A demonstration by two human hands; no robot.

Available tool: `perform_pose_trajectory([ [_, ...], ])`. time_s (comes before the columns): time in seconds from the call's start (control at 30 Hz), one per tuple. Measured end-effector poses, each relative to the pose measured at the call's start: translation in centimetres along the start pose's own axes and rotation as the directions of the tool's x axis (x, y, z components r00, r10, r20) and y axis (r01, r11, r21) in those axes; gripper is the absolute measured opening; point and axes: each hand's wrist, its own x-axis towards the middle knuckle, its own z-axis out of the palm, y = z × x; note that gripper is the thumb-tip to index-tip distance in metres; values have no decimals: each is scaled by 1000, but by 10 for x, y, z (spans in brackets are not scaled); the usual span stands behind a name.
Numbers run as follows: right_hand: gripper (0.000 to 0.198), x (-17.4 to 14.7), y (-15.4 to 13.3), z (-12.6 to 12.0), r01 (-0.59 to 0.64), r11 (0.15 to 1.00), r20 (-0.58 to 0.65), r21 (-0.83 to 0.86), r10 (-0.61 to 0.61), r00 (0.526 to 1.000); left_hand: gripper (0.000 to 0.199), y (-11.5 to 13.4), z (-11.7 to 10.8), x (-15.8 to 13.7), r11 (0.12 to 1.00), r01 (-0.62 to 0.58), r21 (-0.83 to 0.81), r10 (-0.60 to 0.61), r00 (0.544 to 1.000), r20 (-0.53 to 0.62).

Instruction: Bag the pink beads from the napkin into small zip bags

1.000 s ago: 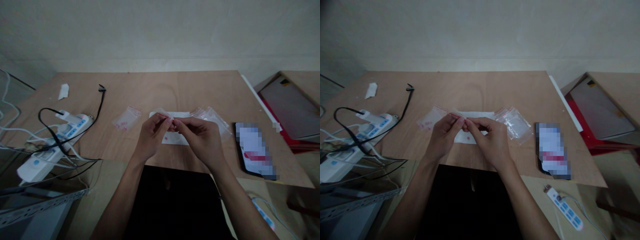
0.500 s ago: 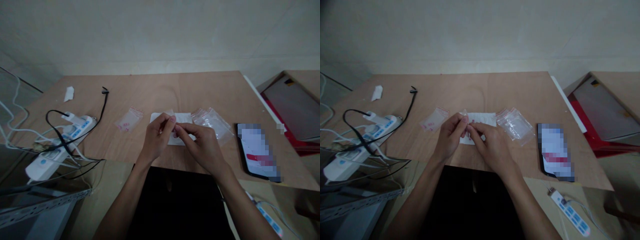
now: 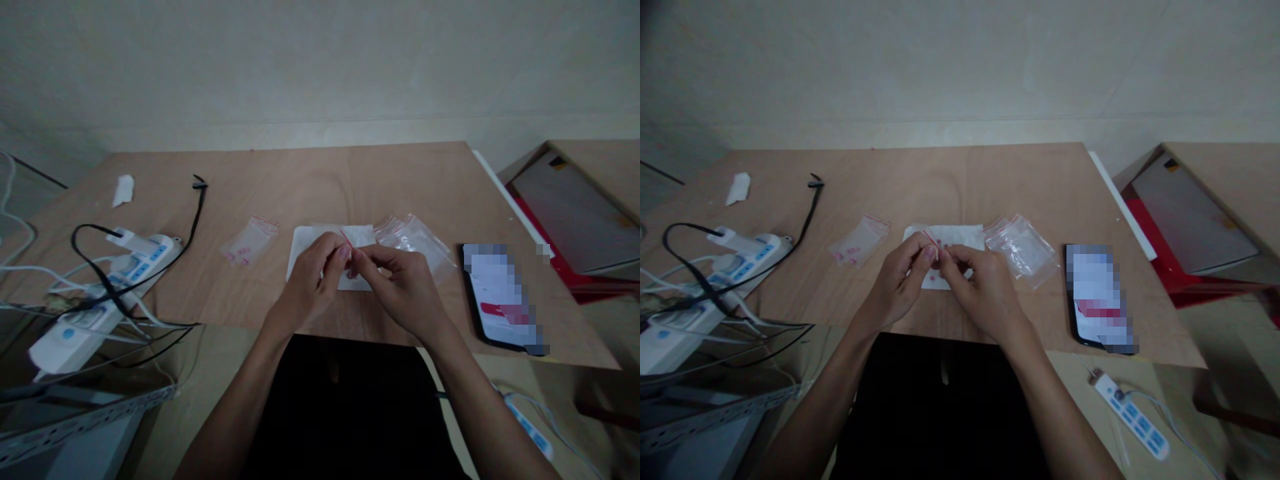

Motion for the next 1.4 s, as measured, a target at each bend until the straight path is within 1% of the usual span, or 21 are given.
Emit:
perform_pose_trajectory([
  [0.1, 29, 1, 2, -2, 54, 967, -57, -250, -71, 996, 20, 0, -5, 0, 995, 12, 102, -12, 1000, -7],
  [0.17, 27, 2, 2, -5, 9, 920, -177, -392, -86, 980, 22, 2, -8, 0, 980, 29, 199, -22, 999, -38],
  [0.23, 27, 3, 1, -9, -67, 892, -284, -448, -70, 956, 23, 6, -12, 1, 965, 55, 257, -47, 998, -39],
  [0.3, 22, 3, 2, -12, -80, 913, -296, -401, -46, 954, 24, 11, -15, 4, 965, 108, 238, -105, 994, -22],
  [0.37, 14, 2, 6, -12, -24, 974, -237, -223, -30, 971, 26, 16, -17, 7, 969, 186, 160, -184, 982, -27],
  [0.43, 35, 1, 14, -8, 36, 996, -87, 79, -29, 996, 27, 18, -17, 11, 965, 250, 77, -248, 968, -36],
  [0.5, 63, 1, 23, -2, 27, 932, 78, 361, -59, 995, 28, 19, -16, 13, 962, 274, 22, -273, 961, -30],
  [0.57, 76, 1, 30, 3, -11, 867, 154, 497, -75, 985, 30, 18, -15, 14, 960, 281, -10, -282, 959, -20],
  [0.7, 72, 4, 31, 10, -14, 852, 128, 523, -62, 990, 34, 16, -13, 15, 958, 286, -31, -286, 958, 6],
  [0.83, 72, 5, 26, 12, 63, 867, 45, 494, -97, 994, 35, 16, -13, 16, 956, 292, -38, -291, 956, 19],
  [0.97, 47, 6, 26, 15, 144, 899, -93, 413, -116, 989, 33, 20, -18, 20, 934, 356, -40, -354, 934, 46],
  [1.07, 33, 9, 26, 13, 160, 916, -139, 369, -116, 983, 34, 26, -24, 28, 908, 414, -71, -408, 909, 83],
  [1.1, 30, 12, 25, 10, 164, 919, -148, 360, -117, 982, 36, 27, -26, 32, 899, 425, -104, -421, 905, 57],
  [1.17, 28, 22, 20, -1, 171, 935, -137, 312, -134, 981, 37, 25, -26, 39, 876, 414, -248, -447, 890, -94],
  [1.2, 30, 30, 16, -8, 188, 949, -104, 253, -166, 981, 35, 23, -25, 42, 843, 400, -360, -480, 861, -167],
  [1.23, 32, 39, 11, -16, 221, 960, -44, 169, -217, 975, 33, 21, -22, 44, 779, 391, -490, -536, 821, -197],
  [1.27, 35, 50, 5, -24, 273, 960, 47, 61, -276, 960, 32, 17, -19, 45, 677, 394, -621, -606, 778, -166],
  [1.3, 37, 62, 0, -32, 348, 936, 186, -57, -333, 924, 33, 14, -14, 45, 535, 412, -738, -670, 738, -73],
  [1.33, 37, 74, -5, -37, 440, 885, 330, -150, -375, 866, 36, 11, -9, 45, 366, 436, -822, -710, 702, 57],
  [1.37, 31, 86, -9, -41, 510, 830, 475, -224, -364, 801, 39, 9, -3, 43, 196, 455, -868, -721, 667, 187],
  [1.4, 26, 96, -11, -43, 563, 779, 575, -277, -335, 746, 40, 7, 3, 42, 54, 450, -891, -716, 639, 279],
])
